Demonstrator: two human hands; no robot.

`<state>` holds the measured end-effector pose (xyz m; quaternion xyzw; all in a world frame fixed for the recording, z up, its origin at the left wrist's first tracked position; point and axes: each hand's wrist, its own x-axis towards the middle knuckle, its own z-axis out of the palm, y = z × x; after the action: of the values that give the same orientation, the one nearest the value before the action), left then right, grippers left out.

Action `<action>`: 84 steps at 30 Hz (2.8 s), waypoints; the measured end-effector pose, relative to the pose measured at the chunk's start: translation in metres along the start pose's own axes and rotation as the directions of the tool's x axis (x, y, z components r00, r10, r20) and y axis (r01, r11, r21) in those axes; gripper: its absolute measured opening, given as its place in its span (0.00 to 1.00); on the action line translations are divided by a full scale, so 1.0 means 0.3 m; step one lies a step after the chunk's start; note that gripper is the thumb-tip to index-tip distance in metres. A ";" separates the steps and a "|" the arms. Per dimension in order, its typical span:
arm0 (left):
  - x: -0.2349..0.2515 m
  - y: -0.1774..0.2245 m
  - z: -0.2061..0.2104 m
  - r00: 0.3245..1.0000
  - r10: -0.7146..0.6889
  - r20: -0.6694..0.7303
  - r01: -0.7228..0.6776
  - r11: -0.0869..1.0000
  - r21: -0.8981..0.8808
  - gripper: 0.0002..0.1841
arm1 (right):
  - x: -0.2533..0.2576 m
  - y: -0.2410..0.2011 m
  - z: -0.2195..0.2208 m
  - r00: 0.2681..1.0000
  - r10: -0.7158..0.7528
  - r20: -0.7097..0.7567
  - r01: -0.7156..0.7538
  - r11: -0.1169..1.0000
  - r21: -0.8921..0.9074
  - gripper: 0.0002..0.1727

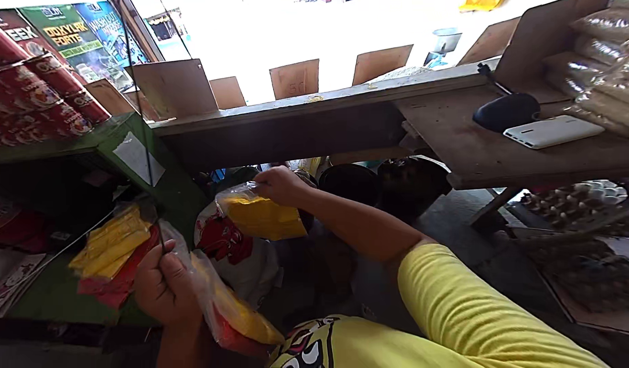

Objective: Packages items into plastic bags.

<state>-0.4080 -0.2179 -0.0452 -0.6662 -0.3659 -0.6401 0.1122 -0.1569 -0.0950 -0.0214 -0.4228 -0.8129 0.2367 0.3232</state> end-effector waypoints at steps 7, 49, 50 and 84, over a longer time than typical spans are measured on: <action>-0.045 0.024 0.045 0.997 -0.059 0.053 0.063 0.995 -0.074 0.16 | 0.082 -0.180 0.019 0.994 0.076 0.078 -0.092 0.969 0.230 0.18; -0.083 0.038 0.167 0.940 -0.158 -0.301 0.234 0.944 0.233 0.12 | 0.037 -0.195 0.265 0.552 -0.821 -0.146 0.833 0.547 0.080 0.09; -0.081 0.024 0.151 0.937 -0.149 -0.317 0.232 0.942 0.244 0.12 | 0.030 -0.197 0.293 0.569 -0.811 -0.136 0.822 0.552 0.143 0.10; 0.218 -0.700 -1.007 0.868 -0.391 -0.307 0.456 0.872 0.179 0.16 | 1.181 -0.341 1.468 0.901 0.280 0.333 -0.184 0.938 -0.293 0.65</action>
<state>-0.7792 -0.2335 -0.0042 -0.4597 -0.5623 -0.6805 0.0967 -0.6848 0.0994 -0.1379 -0.5029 -0.8260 0.2428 0.0770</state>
